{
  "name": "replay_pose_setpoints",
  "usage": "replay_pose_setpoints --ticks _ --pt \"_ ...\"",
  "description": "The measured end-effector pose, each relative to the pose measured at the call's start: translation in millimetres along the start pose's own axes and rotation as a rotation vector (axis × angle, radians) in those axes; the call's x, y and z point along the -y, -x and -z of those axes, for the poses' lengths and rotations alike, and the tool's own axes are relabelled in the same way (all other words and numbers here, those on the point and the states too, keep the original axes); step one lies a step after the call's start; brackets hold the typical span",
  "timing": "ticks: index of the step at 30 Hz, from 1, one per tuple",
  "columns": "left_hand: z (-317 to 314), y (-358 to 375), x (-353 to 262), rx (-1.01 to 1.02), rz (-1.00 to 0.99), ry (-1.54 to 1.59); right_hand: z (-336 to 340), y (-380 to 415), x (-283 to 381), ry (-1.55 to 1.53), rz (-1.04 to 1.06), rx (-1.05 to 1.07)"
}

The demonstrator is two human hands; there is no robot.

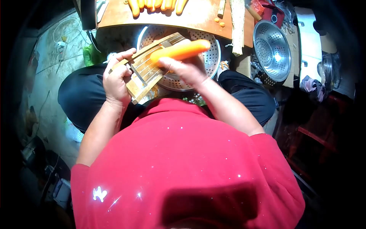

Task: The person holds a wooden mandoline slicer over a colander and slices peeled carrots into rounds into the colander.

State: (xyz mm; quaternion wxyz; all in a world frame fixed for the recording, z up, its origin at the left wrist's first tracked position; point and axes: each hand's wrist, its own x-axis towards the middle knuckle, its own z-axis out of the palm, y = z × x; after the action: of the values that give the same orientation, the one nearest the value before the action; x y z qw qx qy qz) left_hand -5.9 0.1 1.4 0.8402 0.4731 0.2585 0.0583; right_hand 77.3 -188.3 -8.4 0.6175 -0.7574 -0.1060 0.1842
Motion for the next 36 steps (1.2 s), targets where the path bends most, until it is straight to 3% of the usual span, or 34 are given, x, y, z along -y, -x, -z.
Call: replay_pose_setpoints --ticks 2,4,5,6,8,10,14,17,20,22,24,26,28,32,34,36 --pt "-0.2 -0.7 0.9 0.01 0.001 0.017 -2.9 -1.0 -6.2 0.0 0.058 -0.016" --pt "3.6 -2.3 6.2 0.019 -0.023 -0.017 17.2 -28.6 -40.2 -0.021 -0.212 -0.024" --pt "5.3 -3.0 5.9 0.021 -0.012 -0.032 24.9 -41.9 -57.2 0.157 -0.203 -0.099" --pt "6.5 -3.3 5.6 0.021 -0.014 -0.033 30.8 -55.6 -79.9 0.122 -0.292 -0.212" --pt "7.9 -3.8 4.8 0.034 -0.028 -0.028 32.5 -54.3 -76.4 0.122 -0.33 -0.167" --pt "4.3 -3.1 1.2 0.019 -0.023 -0.017 16.7 -33.8 -41.5 -0.002 -0.285 -0.019" --pt "-4.1 1.5 -1.0 -0.011 0.018 0.032 -8.5 -3.7 -13.4 0.083 0.103 0.015" --pt "3.4 -3.1 3.7 0.01 -0.014 -0.018 19.5 -39.6 -57.8 -0.003 -0.272 -0.056" --pt "4.3 -2.9 2.0 0.006 -0.005 -0.018 27.3 -54.7 -70.1 0.101 -0.324 -0.175" --pt "3.6 -2.4 0.8 -0.014 0.005 0.002 16.8 -44.2 -51.5 0.061 -0.309 -0.069" --pt "0.4 -0.1 -1.9 -0.001 0.001 -0.011 -3.0 -13.6 -13.7 -0.015 -0.133 0.019" --pt "0.8 0.2 -1.1 -0.004 -0.012 -0.006 -16.5 -2.6 -19.5 -0.057 0.162 0.047" --pt "7.2 -1.3 2.3 0.006 0.022 -0.058 -0.3 -17.9 -25.0 -0.086 -0.184 -0.028" --pt "6.8 -3.6 3.0 0.036 -0.044 -0.027 25.5 -58.4 -88.2 0.09 -0.325 -0.197" --pt "8.5 -5.3 2.0 0.032 -0.04 -0.038 18.8 -49.3 -77.5 0.029 -0.302 -0.096" --pt "4.4 -1.1 -0.7 0.0 -0.004 -0.068 1.4 -14.4 -7.2 0.024 -0.226 0.035"
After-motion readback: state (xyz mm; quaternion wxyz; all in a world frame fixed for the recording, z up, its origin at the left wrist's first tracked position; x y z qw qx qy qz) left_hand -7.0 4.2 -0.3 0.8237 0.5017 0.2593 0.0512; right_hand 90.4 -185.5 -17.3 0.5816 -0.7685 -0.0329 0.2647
